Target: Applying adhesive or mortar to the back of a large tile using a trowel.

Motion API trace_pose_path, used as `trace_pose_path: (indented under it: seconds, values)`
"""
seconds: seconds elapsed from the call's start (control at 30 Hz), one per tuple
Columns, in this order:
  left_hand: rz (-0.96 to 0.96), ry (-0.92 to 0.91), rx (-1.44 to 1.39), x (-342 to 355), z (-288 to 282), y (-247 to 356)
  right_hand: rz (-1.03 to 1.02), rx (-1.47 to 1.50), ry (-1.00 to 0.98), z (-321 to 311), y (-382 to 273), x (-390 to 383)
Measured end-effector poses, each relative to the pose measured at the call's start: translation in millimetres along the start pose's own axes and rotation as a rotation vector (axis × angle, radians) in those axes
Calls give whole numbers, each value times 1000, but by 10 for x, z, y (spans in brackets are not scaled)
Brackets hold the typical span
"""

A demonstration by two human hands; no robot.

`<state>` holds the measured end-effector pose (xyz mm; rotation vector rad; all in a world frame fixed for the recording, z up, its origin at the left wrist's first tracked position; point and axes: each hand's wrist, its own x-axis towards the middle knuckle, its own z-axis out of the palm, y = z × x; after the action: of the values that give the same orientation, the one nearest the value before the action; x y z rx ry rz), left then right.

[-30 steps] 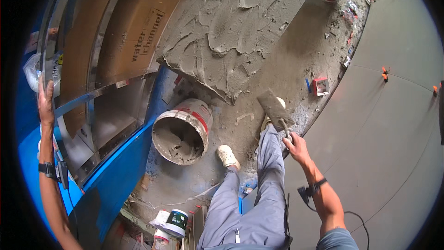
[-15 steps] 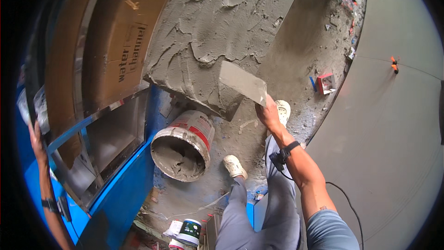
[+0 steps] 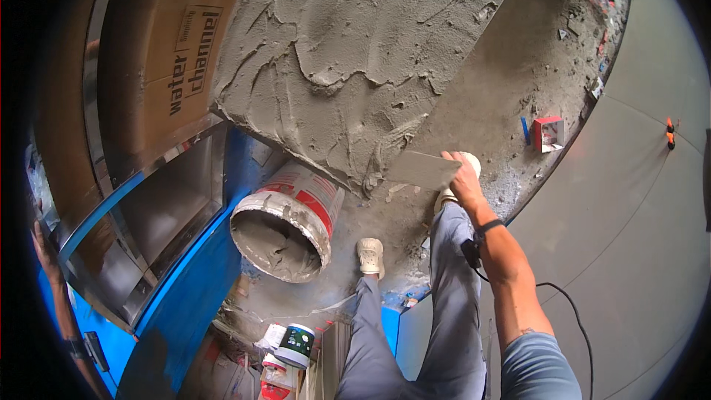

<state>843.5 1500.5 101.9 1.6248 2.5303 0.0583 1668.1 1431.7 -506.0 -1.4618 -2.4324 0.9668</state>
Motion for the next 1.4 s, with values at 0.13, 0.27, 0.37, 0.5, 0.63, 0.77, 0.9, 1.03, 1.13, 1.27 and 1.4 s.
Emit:
trace_pose_path:
  seconds: [0.13,0.27,0.37,0.5,0.63,0.77,0.9,1.03,1.13,1.27,1.4]
  values:
    - [-37,14,-54,-30,-131,26,178,-19,-195,-544,-40,-906]
    - [40,67,-131,-77,148,317,147,192,-451,-1215,-374,-1501]
    - [83,109,-35,-185,110,568,230,137,-529,-1864,-1088,-1294]
    - [96,53,-47,-156,317,847,281,205,-426,-1831,-1400,-1000]
    - [100,103,78,-150,154,703,-60,190,-301,-1310,-1382,-320]
    - [83,75,44,-143,129,632,98,174,-121,-1248,-869,52]
    - [45,89,35,-133,148,631,632,375,128,-1794,-361,31]
    - [108,135,68,-147,230,471,672,303,122,-2619,-394,53]
    - [109,177,140,-173,141,145,466,380,-135,-2995,-680,297]
    - [152,144,223,-163,299,292,681,851,-302,-3521,-1237,950]
    - [79,135,175,-192,349,670,704,961,-369,-2879,-1497,701]
